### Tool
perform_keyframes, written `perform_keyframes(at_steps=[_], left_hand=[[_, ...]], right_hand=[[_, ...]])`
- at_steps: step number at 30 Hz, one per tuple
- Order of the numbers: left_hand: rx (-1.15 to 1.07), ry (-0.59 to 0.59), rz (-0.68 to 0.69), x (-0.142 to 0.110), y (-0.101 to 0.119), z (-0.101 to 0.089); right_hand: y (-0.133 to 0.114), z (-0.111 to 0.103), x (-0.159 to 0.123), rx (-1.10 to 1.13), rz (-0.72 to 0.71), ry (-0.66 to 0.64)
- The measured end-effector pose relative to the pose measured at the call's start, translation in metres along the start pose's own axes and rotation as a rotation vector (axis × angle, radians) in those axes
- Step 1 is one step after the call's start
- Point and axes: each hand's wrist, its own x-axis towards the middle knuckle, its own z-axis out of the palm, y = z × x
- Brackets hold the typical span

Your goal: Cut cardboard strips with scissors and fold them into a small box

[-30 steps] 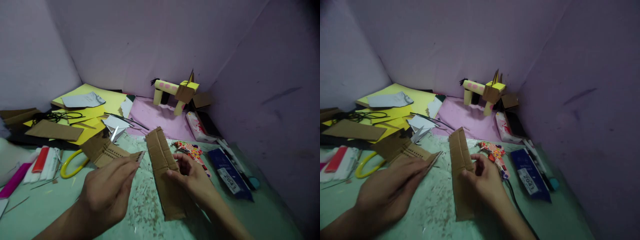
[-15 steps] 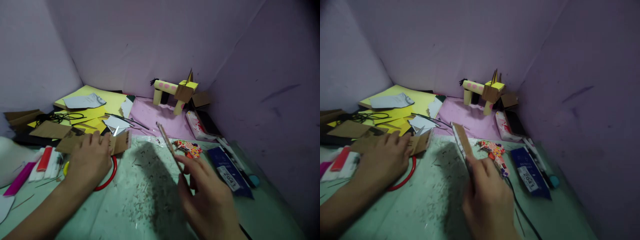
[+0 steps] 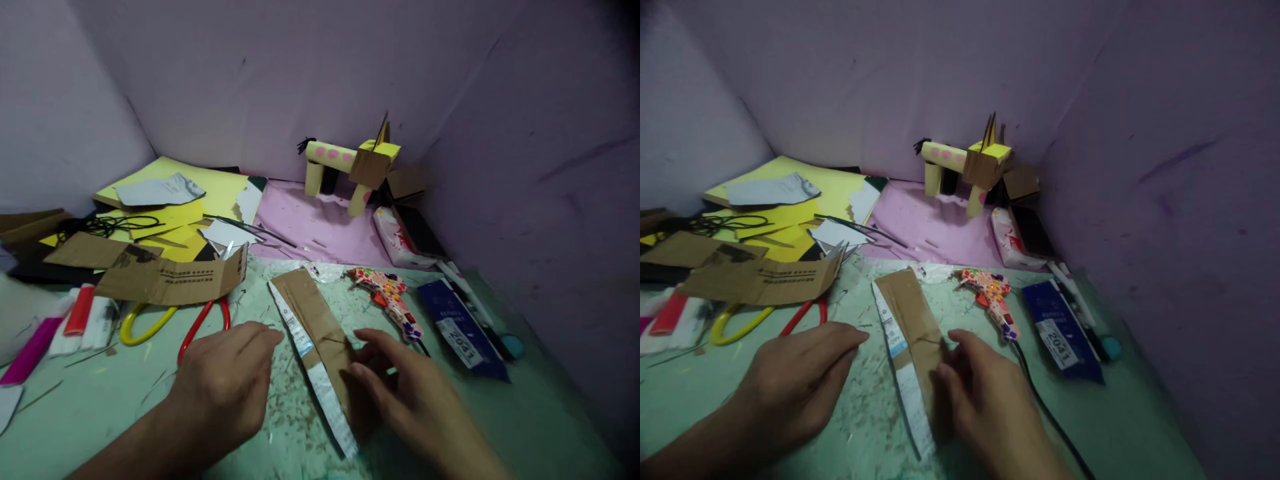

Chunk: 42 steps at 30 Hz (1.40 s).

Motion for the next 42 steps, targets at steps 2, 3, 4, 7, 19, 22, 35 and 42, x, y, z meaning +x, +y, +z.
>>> perform_keyframes(at_steps=[2, 3, 4, 7, 19, 22, 35, 42], left_hand=[[-0.043, -0.069, 0.031, 0.002, 0.001, 0.002], [-0.041, -0.127, 0.047, 0.002, 0.003, 0.003], [-0.019, -0.195, 0.063, 0.002, 0.005, 0.005], [0.065, -0.311, 0.156, -0.005, 0.010, 0.014], [0.060, -0.433, 0.100, -0.014, 0.016, 0.017], [0.151, -0.415, 0.178, -0.015, 0.019, 0.015], [0.291, -0.202, 0.269, -0.036, 0.020, 0.007], [0.301, -0.380, 0.218, -0.030, 0.031, 0.006]], right_hand=[[0.000, 0.007, -0.003, 0.056, -0.005, -0.025], [-0.002, 0.011, -0.004, 0.106, -0.004, -0.031], [-0.004, 0.014, -0.006, 0.173, 0.001, -0.049], [-0.006, 0.018, -0.010, 0.406, 0.018, -0.174], [0.002, 0.019, -0.018, 0.498, -0.011, -0.178], [0.001, 0.023, -0.022, 0.600, 0.020, -0.210], [0.014, 0.017, -0.022, -0.018, -0.748, -0.123], [0.007, 0.025, -0.015, -0.227, -0.778, -0.084]])
